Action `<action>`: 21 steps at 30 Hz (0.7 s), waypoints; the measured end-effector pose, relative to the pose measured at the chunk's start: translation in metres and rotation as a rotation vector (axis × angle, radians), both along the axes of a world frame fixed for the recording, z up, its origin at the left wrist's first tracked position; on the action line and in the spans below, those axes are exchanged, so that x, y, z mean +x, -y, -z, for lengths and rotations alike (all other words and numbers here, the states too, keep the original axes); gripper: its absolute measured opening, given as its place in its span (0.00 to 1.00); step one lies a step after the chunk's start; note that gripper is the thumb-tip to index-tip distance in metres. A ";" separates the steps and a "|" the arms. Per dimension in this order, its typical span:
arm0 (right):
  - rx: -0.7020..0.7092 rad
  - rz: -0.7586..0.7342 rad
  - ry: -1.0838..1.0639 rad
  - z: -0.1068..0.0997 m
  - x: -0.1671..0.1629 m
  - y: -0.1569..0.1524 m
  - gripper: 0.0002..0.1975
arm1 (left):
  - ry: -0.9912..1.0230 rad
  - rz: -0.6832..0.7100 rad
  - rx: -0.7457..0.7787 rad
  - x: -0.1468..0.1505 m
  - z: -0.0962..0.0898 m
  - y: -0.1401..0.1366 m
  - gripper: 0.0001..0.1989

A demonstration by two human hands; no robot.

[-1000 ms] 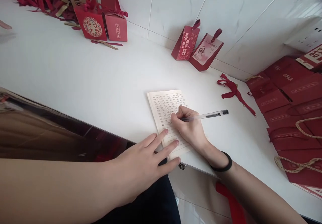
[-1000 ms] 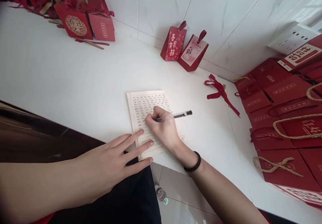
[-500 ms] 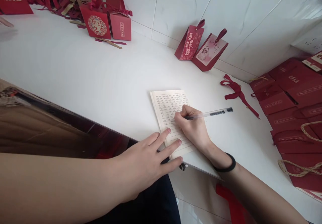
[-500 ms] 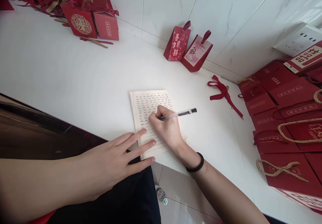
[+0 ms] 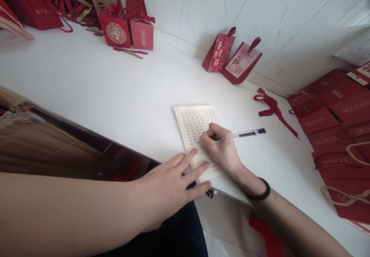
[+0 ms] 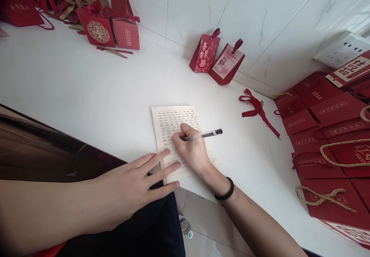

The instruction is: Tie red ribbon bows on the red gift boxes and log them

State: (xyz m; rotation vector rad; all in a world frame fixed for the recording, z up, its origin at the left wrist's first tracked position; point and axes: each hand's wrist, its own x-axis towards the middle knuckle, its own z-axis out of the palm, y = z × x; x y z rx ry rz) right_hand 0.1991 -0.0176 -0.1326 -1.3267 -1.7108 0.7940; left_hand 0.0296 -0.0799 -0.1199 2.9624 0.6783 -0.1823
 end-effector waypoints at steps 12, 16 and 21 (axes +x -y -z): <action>-0.228 0.058 -0.566 -0.003 0.012 -0.010 0.20 | 0.088 -0.013 -0.011 -0.002 -0.001 0.002 0.51; -0.211 0.210 -0.789 -0.008 0.030 -0.028 0.19 | 0.049 0.043 0.086 0.000 -0.020 -0.005 0.28; -0.257 0.372 -0.752 0.002 0.054 -0.054 0.21 | -0.036 0.151 0.163 -0.001 -0.047 -0.012 0.21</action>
